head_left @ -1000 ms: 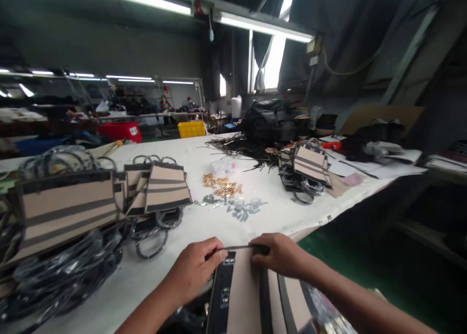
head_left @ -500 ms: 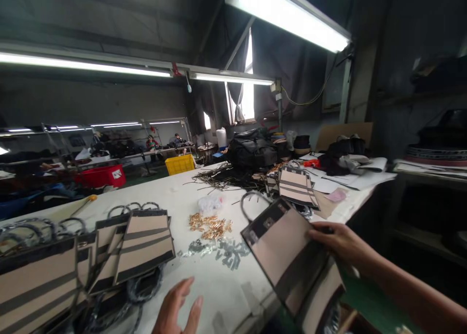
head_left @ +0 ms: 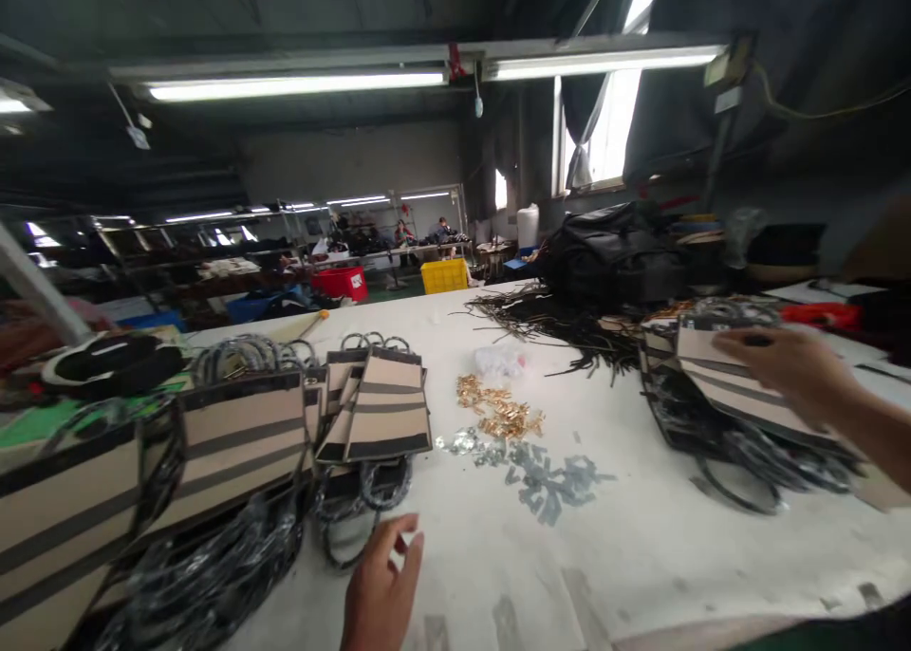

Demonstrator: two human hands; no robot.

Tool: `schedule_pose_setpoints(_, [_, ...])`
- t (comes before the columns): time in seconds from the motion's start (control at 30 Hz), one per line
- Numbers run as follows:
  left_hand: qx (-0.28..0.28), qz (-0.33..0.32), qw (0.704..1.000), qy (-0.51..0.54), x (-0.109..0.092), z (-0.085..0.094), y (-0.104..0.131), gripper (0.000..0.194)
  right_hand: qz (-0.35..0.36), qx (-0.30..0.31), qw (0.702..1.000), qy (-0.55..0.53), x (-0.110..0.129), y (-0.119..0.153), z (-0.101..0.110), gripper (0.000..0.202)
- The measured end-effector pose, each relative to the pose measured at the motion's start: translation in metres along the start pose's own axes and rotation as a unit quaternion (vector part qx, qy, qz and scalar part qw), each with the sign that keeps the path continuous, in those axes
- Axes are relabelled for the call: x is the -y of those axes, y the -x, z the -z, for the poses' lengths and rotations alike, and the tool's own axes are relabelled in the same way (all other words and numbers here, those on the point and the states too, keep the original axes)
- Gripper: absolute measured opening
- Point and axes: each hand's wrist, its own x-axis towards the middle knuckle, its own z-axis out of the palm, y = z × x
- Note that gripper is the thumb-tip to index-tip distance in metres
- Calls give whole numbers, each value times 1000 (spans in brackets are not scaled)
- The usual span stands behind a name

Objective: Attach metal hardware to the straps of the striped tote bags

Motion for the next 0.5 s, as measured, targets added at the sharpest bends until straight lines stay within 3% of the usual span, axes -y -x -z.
schedule_pose_setpoints(0.1, [-78,-75,989,-99,-10,30,-57,42,-15,264,961,-85,-2,94,-77,40])
schedule_pose_setpoints(0.17, [-87,-61,975,-193,-14,44,-102,45,-20,346,921,-178,3,165,-118,43])
schedule_pose_setpoints(0.23, [-65,0,962,-264,-13,50,-144,45,-44,374,896,-236,11,223,-144,47])
schedule_pose_setpoints(0.3, [-52,44,954,-293,-7,48,-179,47,-26,363,901,-236,17,260,-157,53])
schedule_pose_setpoints(0.4, [-31,122,942,-310,6,40,-213,54,51,354,908,-216,19,283,-162,53])
schedule_pose_setpoints(0.5, [-31,177,935,-305,18,35,-235,57,101,387,892,-210,13,289,-166,53])
